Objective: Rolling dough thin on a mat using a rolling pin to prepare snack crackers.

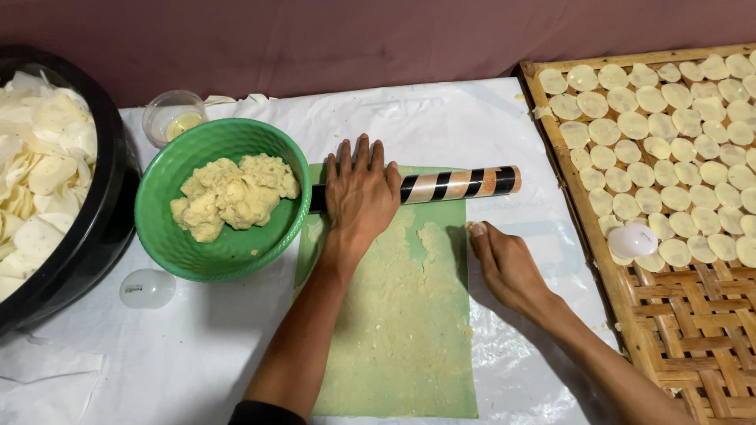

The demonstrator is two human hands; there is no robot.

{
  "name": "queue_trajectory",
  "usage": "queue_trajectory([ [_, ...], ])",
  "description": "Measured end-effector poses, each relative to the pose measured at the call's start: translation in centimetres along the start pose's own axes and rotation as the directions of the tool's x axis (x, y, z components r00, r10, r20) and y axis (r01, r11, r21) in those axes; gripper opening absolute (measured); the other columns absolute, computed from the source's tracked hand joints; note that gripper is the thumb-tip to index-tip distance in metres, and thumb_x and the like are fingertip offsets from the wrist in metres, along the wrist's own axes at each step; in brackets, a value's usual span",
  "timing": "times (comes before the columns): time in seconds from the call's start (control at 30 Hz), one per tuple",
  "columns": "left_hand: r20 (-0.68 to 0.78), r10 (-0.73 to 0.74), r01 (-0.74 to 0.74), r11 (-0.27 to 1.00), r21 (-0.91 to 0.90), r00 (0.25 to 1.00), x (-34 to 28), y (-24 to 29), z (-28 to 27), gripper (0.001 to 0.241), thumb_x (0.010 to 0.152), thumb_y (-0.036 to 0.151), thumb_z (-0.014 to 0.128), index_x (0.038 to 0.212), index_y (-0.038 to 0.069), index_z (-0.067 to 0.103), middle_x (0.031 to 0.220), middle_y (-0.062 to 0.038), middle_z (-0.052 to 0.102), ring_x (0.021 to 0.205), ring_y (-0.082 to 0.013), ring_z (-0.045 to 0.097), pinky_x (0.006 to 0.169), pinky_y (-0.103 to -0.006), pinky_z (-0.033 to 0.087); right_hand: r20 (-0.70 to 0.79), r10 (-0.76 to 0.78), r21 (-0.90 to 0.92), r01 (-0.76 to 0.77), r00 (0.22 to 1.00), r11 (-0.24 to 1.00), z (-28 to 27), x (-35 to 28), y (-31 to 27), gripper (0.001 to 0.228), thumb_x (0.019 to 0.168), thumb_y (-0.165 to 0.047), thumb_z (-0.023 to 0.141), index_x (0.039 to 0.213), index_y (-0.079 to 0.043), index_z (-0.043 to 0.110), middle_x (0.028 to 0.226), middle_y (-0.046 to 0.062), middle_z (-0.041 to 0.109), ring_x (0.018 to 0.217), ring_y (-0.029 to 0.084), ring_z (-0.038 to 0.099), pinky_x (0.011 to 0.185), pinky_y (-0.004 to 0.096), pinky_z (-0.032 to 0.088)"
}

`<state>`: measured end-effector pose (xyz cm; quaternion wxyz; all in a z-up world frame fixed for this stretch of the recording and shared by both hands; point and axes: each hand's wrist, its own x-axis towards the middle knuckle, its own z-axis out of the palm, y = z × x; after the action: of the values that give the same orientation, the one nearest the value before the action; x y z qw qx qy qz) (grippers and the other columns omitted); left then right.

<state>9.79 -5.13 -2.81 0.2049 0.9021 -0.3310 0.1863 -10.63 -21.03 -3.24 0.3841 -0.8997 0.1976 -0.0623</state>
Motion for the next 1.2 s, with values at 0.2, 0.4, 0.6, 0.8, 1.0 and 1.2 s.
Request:
queue_trajectory([
  [0.2, -0.006, 0.01, -0.01, 1.0, -0.001, 1.0, -0.2, -0.2, 0.2, 0.056, 0.107, 0.039, 0.036, 0.139, 0.001, 0.063, 0.144, -0.025, 0.059, 0.139, -0.0491, 0.047, 0.114, -0.0652, 0.029, 0.189, -0.19, -0.06, 0.205, 0.963, 0.977, -0.8, -1.1, -6.4, 0.046, 0.108, -0.021, 0.04, 0.142, 0.006, 0.052, 0.102, 0.016, 0.05, 0.088, 0.036, 0.063, 0.071, 0.046, 0.055],
  [0.4, -0.022, 0.012, -0.012, 1.0, 0.007, 1.0, -0.6, -0.1, 0.2, 0.056, 0.106, 0.04, 0.037, 0.139, 0.001, 0.063, 0.143, -0.025, 0.059, 0.139, -0.0482, 0.048, 0.114, -0.0644, 0.03, 0.034, -0.251, -0.022, 0.252, 0.967, 0.968, 0.8, -0.6, -6.2, 0.038, 0.09, -0.003, 0.066, 0.128, -0.003, 0.071, 0.096, 0.02, 0.072, 0.091, 0.039, 0.071, 0.078, 0.046, 0.058],
  [0.6, -0.022, 0.003, -0.002, 1.0, 0.004, 1.0, -0.5, -0.1, 0.4, 0.057, 0.106, 0.04, 0.036, 0.139, 0.001, 0.062, 0.143, -0.025, 0.059, 0.139, -0.0476, 0.048, 0.115, -0.064, 0.03, -0.052, -0.352, -0.044, 0.35, 0.935, 0.936, 2.7, -0.6, -4.7, 0.014, 0.091, -0.01, 0.07, 0.103, -0.008, 0.077, 0.076, 0.009, 0.07, 0.071, 0.026, 0.07, 0.065, 0.035, 0.057],
  [0.8, -0.048, 0.016, -0.016, 1.0, 0.002, 0.999, -0.7, -0.1, 0.3, 0.055, 0.106, 0.039, 0.038, 0.138, 0.001, 0.063, 0.142, -0.025, 0.06, 0.138, -0.0473, 0.049, 0.114, -0.0639, 0.031, -0.14, -0.426, -0.115, 0.413, 0.894, 0.903, 3.6, -1.2, -4.7, 0.012, 0.084, -0.006, 0.077, 0.096, -0.008, 0.074, 0.081, 0.005, 0.069, 0.073, 0.024, 0.073, 0.066, 0.032, 0.059],
  [1.0, -0.076, 0.03, -0.029, 0.999, 0.015, 0.997, -0.7, -0.2, 0.7, 0.055, 0.106, 0.039, 0.039, 0.136, 0.001, 0.064, 0.14, -0.025, 0.061, 0.137, -0.0474, 0.051, 0.113, -0.0642, 0.031, 0.071, -0.549, -0.487, 0.51, 0.833, 0.71, 4.1, -3.5, -5.2, 0.015, 0.094, -0.008, 0.063, 0.105, -0.007, 0.072, 0.104, 0.011, 0.065, 0.093, 0.024, 0.068, 0.064, 0.031, 0.062],
  [1.2, -0.082, 0.079, -0.072, 0.993, 0.092, 0.994, -0.8, -0.2, -0.3, 0.052, 0.106, 0.038, 0.042, 0.138, 0.003, 0.064, 0.144, -0.02, 0.061, 0.134, -0.0423, 0.054, 0.111, -0.0601, 0.038, 0.312, -0.489, -0.576, 0.571, 0.815, 0.585, 3.8, -5.7, -4.7, 0.08, 0.08, 0.012, 0.061, 0.155, 0.006, 0.036, 0.133, 0.023, 0.053, 0.113, 0.032, 0.054, 0.092, 0.038, 0.059],
])
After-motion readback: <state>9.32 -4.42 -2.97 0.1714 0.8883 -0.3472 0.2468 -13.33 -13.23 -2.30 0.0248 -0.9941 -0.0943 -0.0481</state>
